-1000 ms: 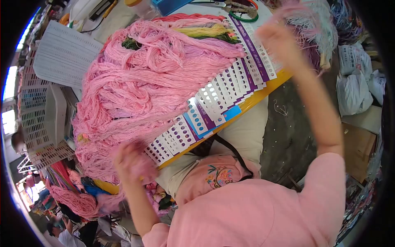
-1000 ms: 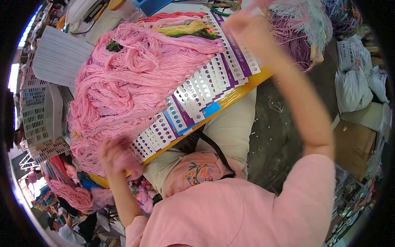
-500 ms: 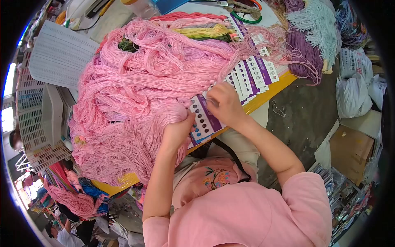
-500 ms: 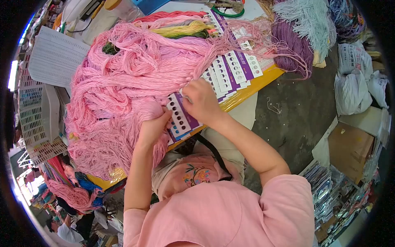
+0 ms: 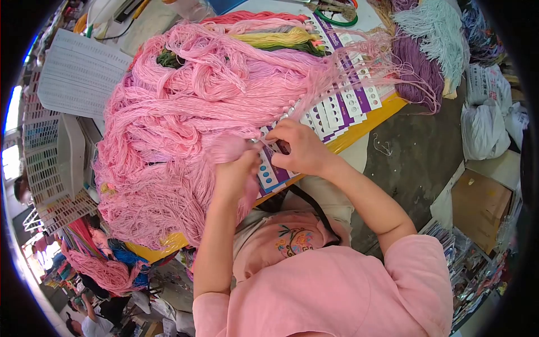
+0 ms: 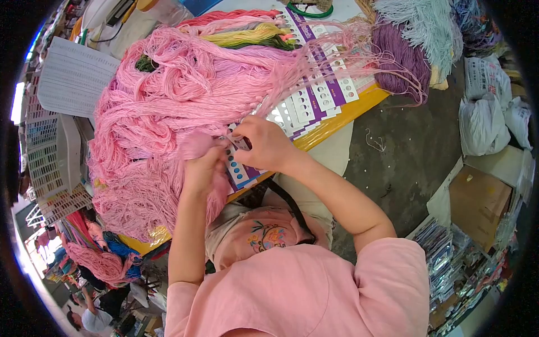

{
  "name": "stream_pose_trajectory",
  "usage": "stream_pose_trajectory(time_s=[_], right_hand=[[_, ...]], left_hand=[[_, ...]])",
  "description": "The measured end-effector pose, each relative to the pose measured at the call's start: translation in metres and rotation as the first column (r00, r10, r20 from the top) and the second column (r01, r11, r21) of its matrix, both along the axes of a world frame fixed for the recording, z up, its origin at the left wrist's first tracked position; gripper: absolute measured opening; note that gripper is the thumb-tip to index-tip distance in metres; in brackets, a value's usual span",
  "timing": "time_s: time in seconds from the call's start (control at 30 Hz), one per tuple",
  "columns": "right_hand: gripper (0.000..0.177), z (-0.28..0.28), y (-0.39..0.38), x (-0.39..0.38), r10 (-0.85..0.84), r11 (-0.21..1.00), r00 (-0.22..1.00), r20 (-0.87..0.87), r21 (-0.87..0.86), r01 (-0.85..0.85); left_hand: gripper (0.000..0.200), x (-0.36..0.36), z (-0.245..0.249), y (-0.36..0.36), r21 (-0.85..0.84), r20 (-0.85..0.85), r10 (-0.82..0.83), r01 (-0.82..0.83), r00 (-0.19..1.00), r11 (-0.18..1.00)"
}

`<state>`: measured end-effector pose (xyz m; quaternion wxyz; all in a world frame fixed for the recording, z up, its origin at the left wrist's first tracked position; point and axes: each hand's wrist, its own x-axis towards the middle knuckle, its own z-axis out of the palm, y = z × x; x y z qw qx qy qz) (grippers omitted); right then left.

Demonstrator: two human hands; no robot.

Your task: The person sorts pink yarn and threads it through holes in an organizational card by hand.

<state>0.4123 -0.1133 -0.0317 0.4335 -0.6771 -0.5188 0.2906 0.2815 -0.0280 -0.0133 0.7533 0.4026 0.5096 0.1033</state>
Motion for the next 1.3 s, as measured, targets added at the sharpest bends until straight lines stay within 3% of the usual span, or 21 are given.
stream_pose_trajectory(time_s=[0.07, 0.13, 0.2, 0.3, 0.4, 0.43, 0.5, 0.53, 0.6, 0.63, 0.67, 0.73, 0.77, 0.83, 0.87, 0.9, 0.97, 1.03, 1.13, 1.23, 1.3], right_hand=[[0.030, 0.001, -0.001, 0.001, 0.008, 1.000, 1.000, 0.011, 0.018, -0.008], [0.030, -0.006, -0.002, -0.004, -0.013, 0.999, 0.999, 0.033, 0.048, 0.012], [0.030, -0.008, -0.001, -0.007, -0.023, 0.996, 0.998, 0.056, 0.082, 0.018], [0.029, -0.006, -0.005, -0.007, -0.016, 0.998, 0.996, 0.083, 0.063, 0.011], [0.018, -0.004, -0.003, -0.010, -0.103, 0.992, 0.987, 0.125, 0.081, 0.094], [0.018, -0.009, -0.003, -0.011, -0.110, 0.992, 0.987, 0.121, 0.081, 0.101], [0.014, -0.021, 0.000, -0.013, -0.134, 0.985, 0.978, 0.158, 0.125, 0.115], [0.014, -0.019, 0.001, -0.013, -0.130, 0.986, 0.979, 0.155, 0.126, 0.111], [0.013, -0.010, 0.001, -0.008, -0.119, 0.993, 0.976, -0.183, -0.041, 0.114], [0.018, -0.006, 0.001, -0.007, -0.170, 0.986, 0.939, -0.299, -0.056, 0.160], [0.018, -0.007, 0.002, -0.007, -0.174, 0.985, 0.939, -0.297, -0.058, 0.165], [0.021, -0.015, 0.005, -0.006, -0.116, 0.956, 0.841, -0.529, 0.168, 0.238], [0.019, -0.025, 0.005, -0.005, 0.011, 0.955, 0.705, -0.709, 0.217, 0.204], [0.016, -0.019, 0.004, 0.000, 0.040, 0.968, 0.775, -0.630, 0.215, 0.125], [0.013, -0.016, 0.004, 0.000, 0.085, 0.978, 0.833, -0.547, 0.205, 0.035], [0.013, -0.016, 0.008, -0.006, 0.058, 0.966, 0.963, -0.265, 0.258, 0.013], [0.012, -0.016, 0.008, -0.010, 0.045, 0.973, 0.965, -0.257, 0.231, 0.017], [0.009, -0.016, 0.007, -0.003, 0.127, 0.985, 0.960, -0.248, 0.145, -0.093], [0.008, -0.017, 0.006, -0.008, -0.018, 0.991, 0.863, -0.505, 0.108, 0.084], [0.008, -0.017, 0.010, -0.006, 0.044, 0.984, 0.933, -0.357, 0.177, 0.022], [0.013, -0.010, 0.008, -0.007, 0.047, 0.991, 0.892, -0.449, 0.131, 0.014]], left_hand=[[0.009, -0.021, 0.000, 0.014, -0.129, 0.098, 0.102, -0.089, 0.990, 0.988], [0.007, -0.018, 0.005, 0.011, -0.106, 0.047, 0.114, -0.108, 0.992, 0.988], [0.006, -0.010, 0.004, 0.006, 0.082, -0.022, 0.034, -0.032, 0.999, 0.996], [0.009, -0.016, 0.002, 0.006, -0.102, 0.000, 0.193, -0.192, 0.981, 0.976], [0.013, -0.033, 0.015, 0.006, -0.441, 0.315, 0.260, -0.102, 0.913, 0.892], [0.019, -0.042, 0.014, 0.009, -0.443, 0.523, 0.244, 0.016, 0.817, 0.896], [0.026, -0.041, 0.015, 0.014, -0.477, 0.625, 0.228, 0.135, 0.746, 0.868], [0.031, -0.036, 0.010, 0.019, -0.388, 0.560, -0.001, 0.263, 0.828, 0.883], [0.030, -0.004, 0.006, 0.001, -0.044, 0.055, -0.203, 0.205, 0.978, 0.978], [0.027, 0.002, -0.003, 0.000, 0.012, -0.012, -0.412, 0.412, 0.911, 0.911], [0.027, 0.003, -0.005, 0.000, 0.010, -0.009, -0.416, 0.416, 0.909, 0.909], [0.022, 0.006, -0.008, 0.000, -0.028, -0.140, -0.181, 0.179, 0.974, 0.983], [0.021, -0.005, -0.015, 0.008, -0.183, 0.045, -0.071, 0.078, 0.996, 0.980], [0.020, -0.021, -0.016, 0.014, -0.391, 0.422, 0.080, 0.102, 0.903, 0.915], [0.019, -0.027, -0.015, 0.015, -0.489, 0.483, 0.117, 0.157, 0.868, 0.858], [0.019, -0.024, -0.009, 0.012, -0.422, 0.408, 0.010, 0.180, 0.913, 0.888], [0.019, -0.014, 0.007, 0.005, -0.245, 0.200, -0.181, 0.227, 0.963, 0.942], [0.020, -0.010, 0.013, 0.007, -0.262, 0.039, -0.079, 0.086, 0.996, 0.961], [0.022, -0.023, 0.024, 0.021, -0.252, 0.116, 0.128, -0.096, 0.985, 0.963], [0.023, -0.055, 0.029, 0.034, -0.429, 0.279, 0.312, -0.173, 0.908, 0.887], [0.026, -0.069, 0.029, 0.037, -0.469, 0.327, 0.341, -0.162, 0.881, 0.868]])
